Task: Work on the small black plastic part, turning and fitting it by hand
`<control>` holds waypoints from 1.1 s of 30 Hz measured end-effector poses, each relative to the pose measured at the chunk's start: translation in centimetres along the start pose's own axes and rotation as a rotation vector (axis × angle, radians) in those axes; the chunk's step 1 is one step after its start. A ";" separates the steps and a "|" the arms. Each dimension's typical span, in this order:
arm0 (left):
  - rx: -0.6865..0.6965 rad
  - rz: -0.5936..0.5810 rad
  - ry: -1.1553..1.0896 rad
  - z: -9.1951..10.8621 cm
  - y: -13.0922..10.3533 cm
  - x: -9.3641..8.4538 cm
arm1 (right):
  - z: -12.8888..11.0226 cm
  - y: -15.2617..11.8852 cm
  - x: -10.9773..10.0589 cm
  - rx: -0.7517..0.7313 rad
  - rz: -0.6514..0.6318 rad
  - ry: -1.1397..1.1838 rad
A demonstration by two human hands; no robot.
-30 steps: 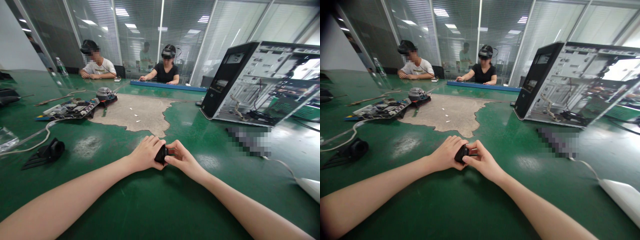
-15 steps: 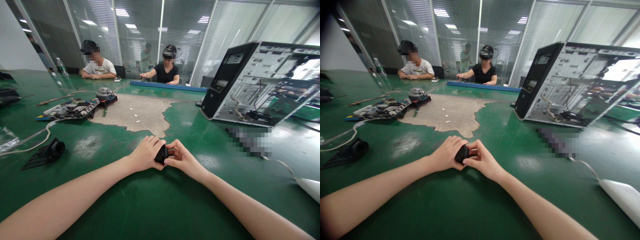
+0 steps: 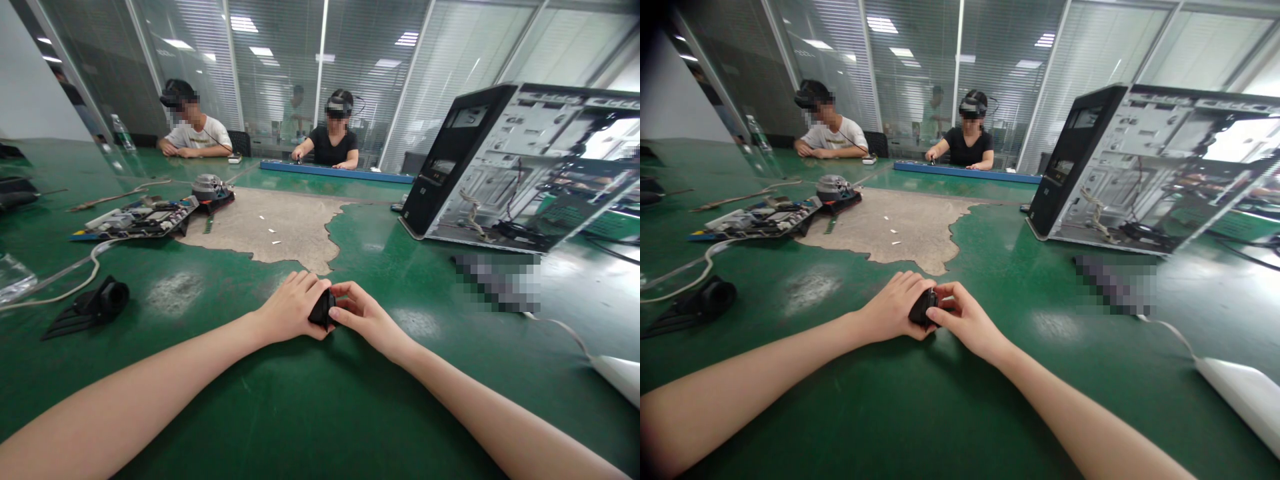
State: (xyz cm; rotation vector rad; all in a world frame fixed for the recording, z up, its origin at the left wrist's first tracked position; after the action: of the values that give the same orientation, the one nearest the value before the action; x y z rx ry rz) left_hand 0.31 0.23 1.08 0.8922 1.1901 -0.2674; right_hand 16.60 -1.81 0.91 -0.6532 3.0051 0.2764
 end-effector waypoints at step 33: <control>0.003 -0.014 0.022 0.0 0.1 0.1 | 0.1 -0.2 0.1 -0.025 -0.014 0.096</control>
State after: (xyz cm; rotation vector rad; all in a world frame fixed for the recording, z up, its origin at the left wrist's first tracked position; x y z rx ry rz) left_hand 0.43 0.31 1.09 0.8916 1.2166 -0.2717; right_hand 16.57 -1.98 0.77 -0.7097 3.0912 0.2909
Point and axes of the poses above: each hand's wrist, its own y-axis towards the middle knuckle, its own x-axis out of the palm, z = x × y, the point moved 1 cm from there along y, towards the middle knuckle, and after that the axes turned 5 degrees about -x, right-handed, at the moved point
